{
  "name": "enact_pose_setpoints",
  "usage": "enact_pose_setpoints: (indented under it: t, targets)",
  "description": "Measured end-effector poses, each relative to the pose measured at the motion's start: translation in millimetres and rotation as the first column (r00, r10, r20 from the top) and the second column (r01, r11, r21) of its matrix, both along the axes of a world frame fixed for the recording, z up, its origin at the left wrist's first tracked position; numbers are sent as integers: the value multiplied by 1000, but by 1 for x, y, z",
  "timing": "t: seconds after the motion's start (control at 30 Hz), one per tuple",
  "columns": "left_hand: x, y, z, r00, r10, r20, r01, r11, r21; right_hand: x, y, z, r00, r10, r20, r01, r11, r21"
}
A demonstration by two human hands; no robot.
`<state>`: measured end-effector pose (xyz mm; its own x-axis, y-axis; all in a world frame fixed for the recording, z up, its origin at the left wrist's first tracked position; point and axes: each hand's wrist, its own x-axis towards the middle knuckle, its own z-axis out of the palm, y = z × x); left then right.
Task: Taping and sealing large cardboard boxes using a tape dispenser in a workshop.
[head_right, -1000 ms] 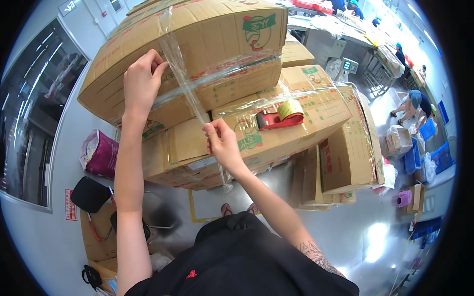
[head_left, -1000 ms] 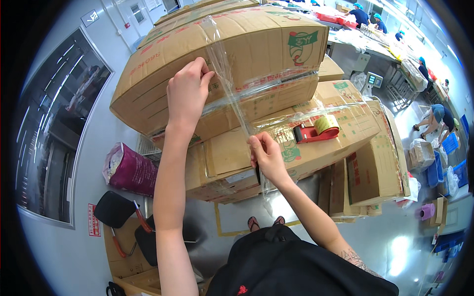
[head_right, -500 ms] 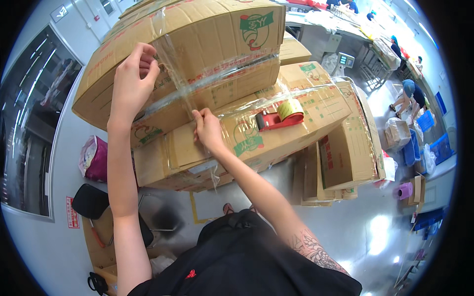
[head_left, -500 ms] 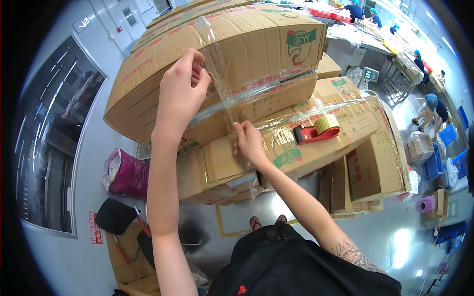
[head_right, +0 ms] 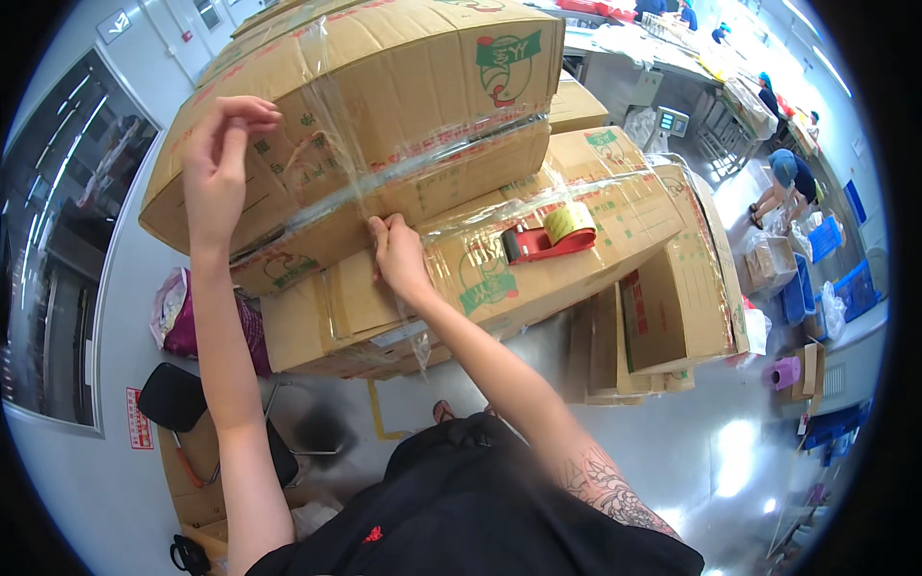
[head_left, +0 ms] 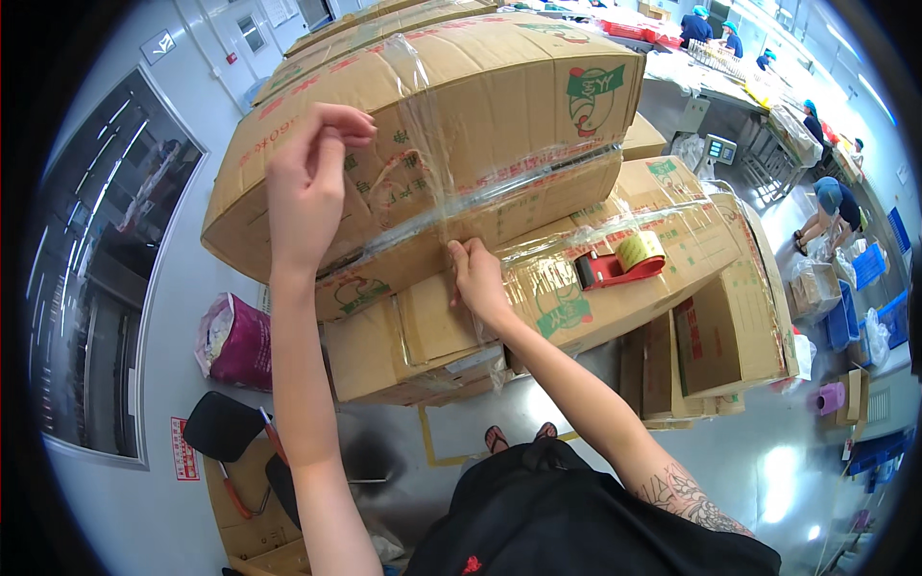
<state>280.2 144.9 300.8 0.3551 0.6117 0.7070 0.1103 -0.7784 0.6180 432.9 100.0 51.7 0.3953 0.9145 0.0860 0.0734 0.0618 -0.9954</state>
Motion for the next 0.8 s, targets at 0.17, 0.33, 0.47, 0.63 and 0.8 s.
enact_pose_setpoints:
  t: [0.17, 0.33, 0.47, 0.63, 0.8]
  targets:
    - [41, -5, -19, 884, 392, -253, -99, 687, 720, -9, -2, 1, 997, -65, 35, 64, 997, 37]
    - [93, 24, -62, 674, 721, -164, -229, 414, 881, -12, -13, 6, 997, -73, -13, 74, 997, 33]
    - [94, 41, -78, 609, 777, -161, -213, 355, 910, -10, -32, -1, 988, -36, -150, 41, 999, 34]
    - [97, 42, -82, 596, 790, -147, -206, 327, 922, 4, -55, -6, 986, 26, -162, -16, 998, 59]
    - [102, 29, -95, 521, 834, -182, -225, 339, 913, 12, -90, 2, 958, 102, -267, -108, 994, -9]
